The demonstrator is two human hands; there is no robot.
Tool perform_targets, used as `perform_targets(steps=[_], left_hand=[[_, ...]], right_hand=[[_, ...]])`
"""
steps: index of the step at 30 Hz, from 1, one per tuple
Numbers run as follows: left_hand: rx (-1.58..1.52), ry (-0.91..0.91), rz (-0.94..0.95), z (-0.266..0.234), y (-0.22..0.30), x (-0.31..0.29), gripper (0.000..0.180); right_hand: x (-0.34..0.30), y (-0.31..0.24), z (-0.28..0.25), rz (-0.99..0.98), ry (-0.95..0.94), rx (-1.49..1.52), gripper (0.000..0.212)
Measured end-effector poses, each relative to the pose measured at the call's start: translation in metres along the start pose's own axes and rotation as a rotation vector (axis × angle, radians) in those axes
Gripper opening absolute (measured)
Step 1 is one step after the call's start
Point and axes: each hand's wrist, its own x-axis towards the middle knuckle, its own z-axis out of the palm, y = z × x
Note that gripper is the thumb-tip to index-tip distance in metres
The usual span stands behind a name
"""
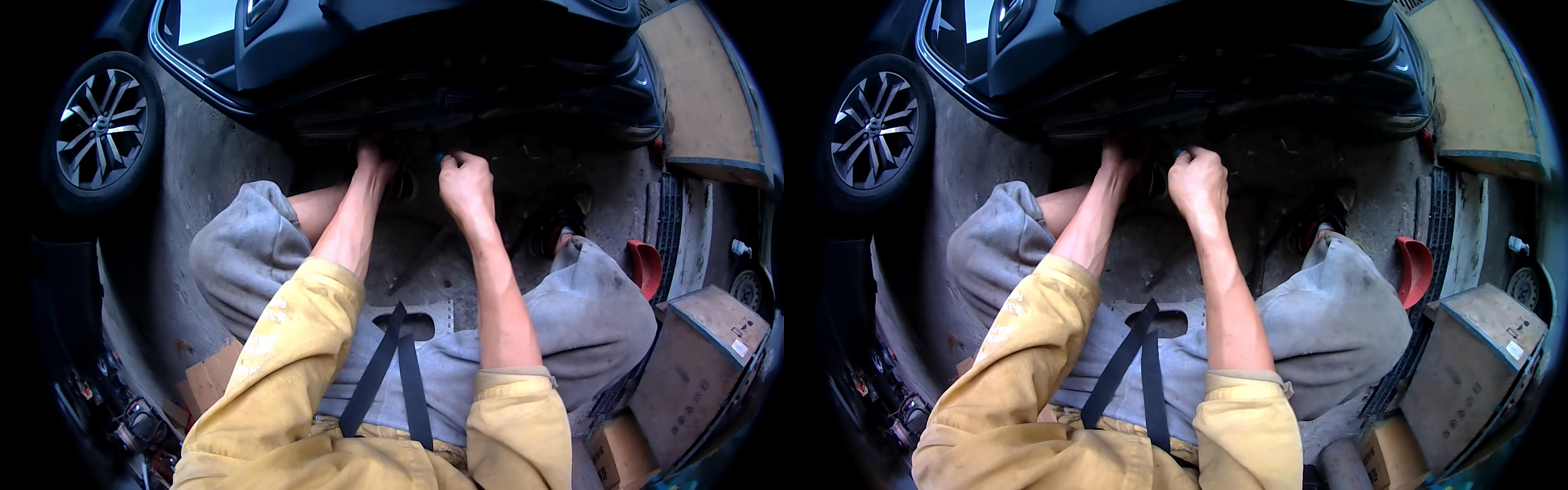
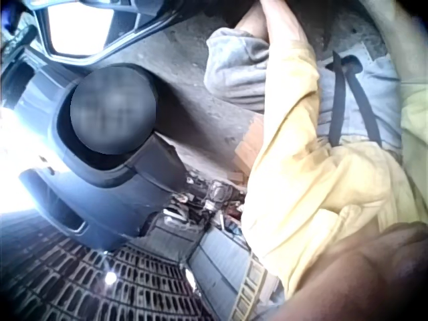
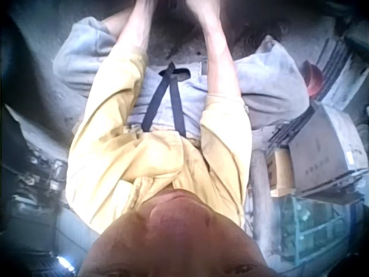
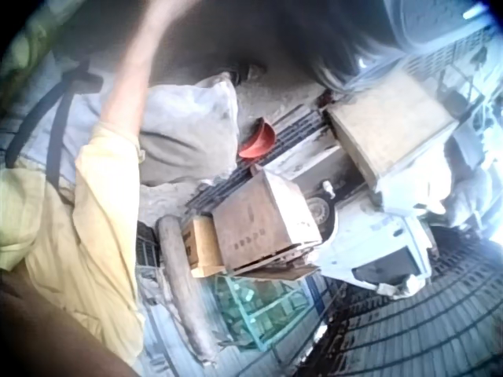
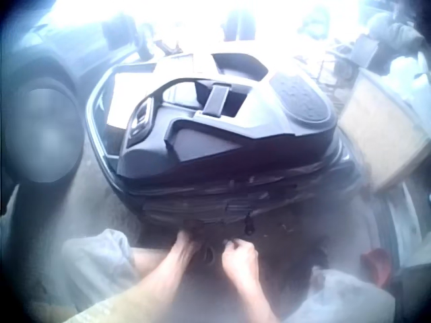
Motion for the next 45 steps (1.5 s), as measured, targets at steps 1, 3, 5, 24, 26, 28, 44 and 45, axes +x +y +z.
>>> perform_targets(steps=[1, 3, 5, 24, 26, 28, 44, 45], left_hand=[[-0.068, -0.267, -0.098, -0.012, 0.017, 0.004, 0.014], [-0.130, -0.498, -0.196, -0.028, 0.036, 0.004, 0.013], [-0.075, -0.178, -0.130, 0.016, -0.015, -0.002, 0.013], [0.057, 0.196, 0.012, 0.030, 0.001, -0.025, 0.014], [0.079, 0.172, 0.055, 0.025, 0.007, -0.024, 0.012], [0.091, 0.155, 0.067, 0.025, 0.007, -0.023, 0.011], [0.029, 0.051, -0.002, 0.019, 0.016, -0.021, 0.012], [0.011, -0.032, -0.017, 0.019, 0.019, -0.021, 0.013]], right_hand=[[-0.006, -0.005, 0.008, -0.016, 0.015, 0.012, 0.037], [-0.017, -0.004, 0.019, -0.044, 0.005, 0.080, 0.036], [-0.007, 0.035, 0.019, -0.052, 0.139, 0.084, 0.037], [-0.021, 0.019, -0.010, -0.091, 0.052, 0.015, 0.037], [-0.020, 0.016, -0.007, -0.096, 0.040, 0.012, 0.037], [-0.016, 0.018, -0.005, -0.091, 0.040, 0.007, 0.038], [-0.016, -0.012, -0.006, 0.021, -0.001, -0.039, 0.033], [-0.017, -0.016, -0.005, 0.014, 0.012, -0.043, 0.032]])
